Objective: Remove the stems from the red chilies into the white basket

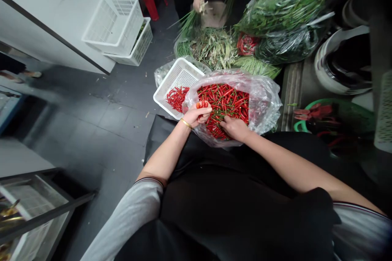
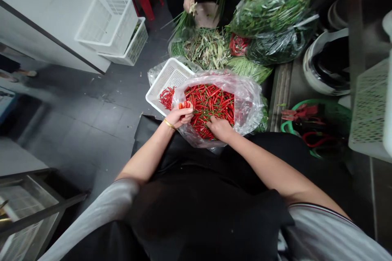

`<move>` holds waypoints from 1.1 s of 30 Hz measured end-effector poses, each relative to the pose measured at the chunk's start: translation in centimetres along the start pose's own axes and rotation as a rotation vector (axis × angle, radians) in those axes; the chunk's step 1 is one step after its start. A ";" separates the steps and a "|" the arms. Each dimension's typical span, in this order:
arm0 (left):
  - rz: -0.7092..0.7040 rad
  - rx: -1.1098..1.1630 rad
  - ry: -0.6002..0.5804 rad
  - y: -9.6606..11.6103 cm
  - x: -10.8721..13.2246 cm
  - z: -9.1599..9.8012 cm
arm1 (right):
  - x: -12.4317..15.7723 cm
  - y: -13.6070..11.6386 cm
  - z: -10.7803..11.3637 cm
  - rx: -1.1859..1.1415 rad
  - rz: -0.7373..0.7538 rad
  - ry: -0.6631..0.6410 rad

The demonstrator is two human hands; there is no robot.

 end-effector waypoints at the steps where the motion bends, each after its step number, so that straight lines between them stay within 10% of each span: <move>1: 0.005 0.005 0.028 -0.1 -0.1 0.1 | 0.4 0.5 0.4 0.020 -0.032 0.012; 11: 0.059 -0.145 0.207 -1.5 -1.2 0.0 | 0.1 -1.5 -0.1 -0.041 -0.080 -0.101; 19: 0.018 -0.433 0.197 -1.9 -1.9 -1.3 | -1.4 4.1 5.0 -0.834 -0.370 0.278; 24: 0.141 -0.351 0.206 -2.5 -1.9 -2.0 | -1.4 2.6 7.7 -0.452 -0.345 0.512; 33: 0.100 -0.125 0.247 -0.6 -1.2 1.3 | -2.3 1.8 2.1 -0.080 -0.202 0.053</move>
Point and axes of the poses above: each hand's wrist, its own x-axis away from the middle knuckle, its own z-axis out of the back of the hand, y = z × x, the point moved 4 cm from there along -x, towards the middle knuckle, and after that the axes turned 11 degrees about y, right-handed, at the moved point
